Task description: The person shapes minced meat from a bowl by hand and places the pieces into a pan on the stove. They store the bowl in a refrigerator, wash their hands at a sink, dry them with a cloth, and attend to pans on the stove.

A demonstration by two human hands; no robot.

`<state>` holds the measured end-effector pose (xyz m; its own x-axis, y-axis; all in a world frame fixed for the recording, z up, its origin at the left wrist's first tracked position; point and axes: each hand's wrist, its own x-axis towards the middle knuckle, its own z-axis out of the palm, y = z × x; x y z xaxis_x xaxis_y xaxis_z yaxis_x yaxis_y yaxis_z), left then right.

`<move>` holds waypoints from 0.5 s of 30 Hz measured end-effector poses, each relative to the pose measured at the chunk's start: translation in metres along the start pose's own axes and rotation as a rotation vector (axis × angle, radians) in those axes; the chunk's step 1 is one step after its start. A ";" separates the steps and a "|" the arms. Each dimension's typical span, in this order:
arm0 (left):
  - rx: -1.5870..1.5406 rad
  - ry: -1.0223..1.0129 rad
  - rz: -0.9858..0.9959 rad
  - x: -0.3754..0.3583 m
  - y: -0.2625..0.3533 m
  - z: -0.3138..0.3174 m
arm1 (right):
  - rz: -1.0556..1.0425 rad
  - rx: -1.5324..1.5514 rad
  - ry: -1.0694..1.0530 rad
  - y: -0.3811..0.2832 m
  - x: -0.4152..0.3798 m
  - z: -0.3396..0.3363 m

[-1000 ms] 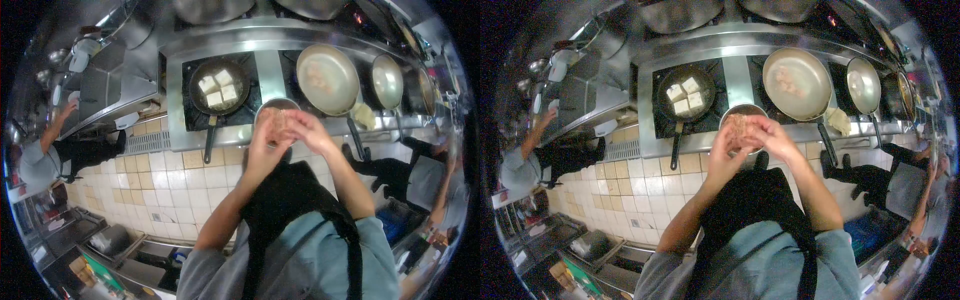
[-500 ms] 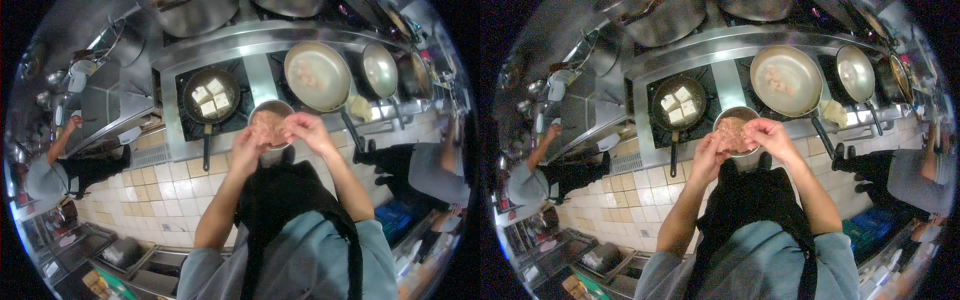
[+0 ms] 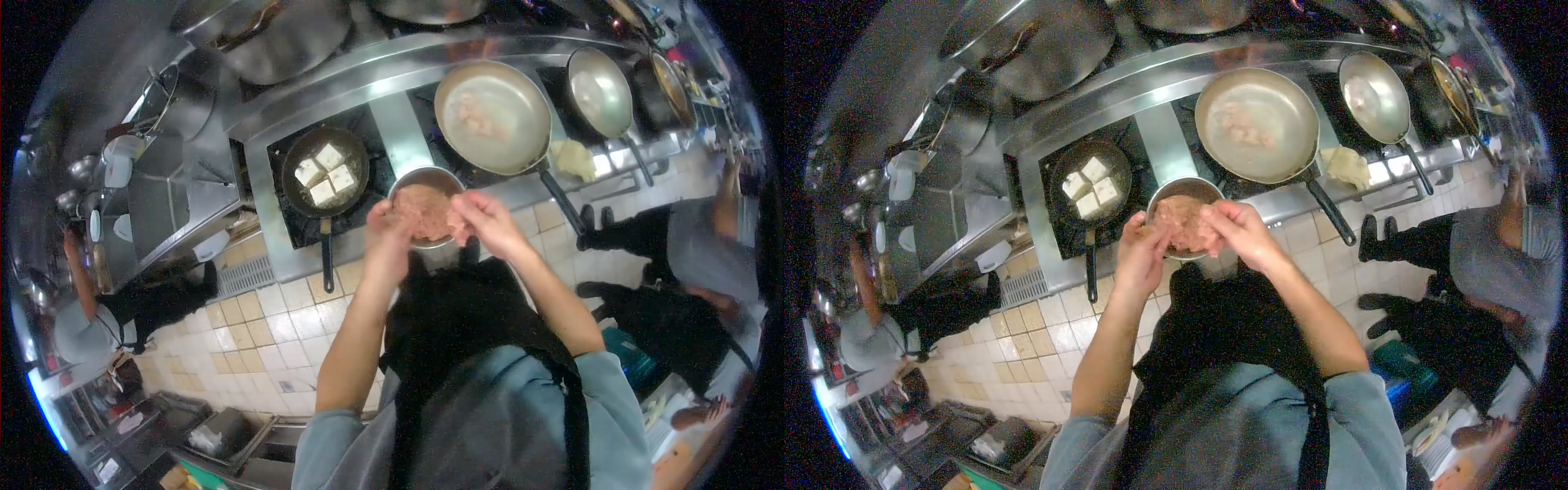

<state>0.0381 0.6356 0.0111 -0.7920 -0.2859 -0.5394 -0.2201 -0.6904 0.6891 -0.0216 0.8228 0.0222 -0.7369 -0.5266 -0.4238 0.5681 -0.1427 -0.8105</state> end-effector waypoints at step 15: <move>0.062 -0.447 -0.275 0.002 0.029 0.064 | -0.052 0.000 0.118 -0.012 -0.022 -0.031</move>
<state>-0.0068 0.6577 0.0608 -0.8628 0.2214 -0.4545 -0.4767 -0.6556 0.5856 -0.0231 0.8619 0.0288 -0.8035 -0.4165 -0.4253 0.5276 -0.1674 -0.8328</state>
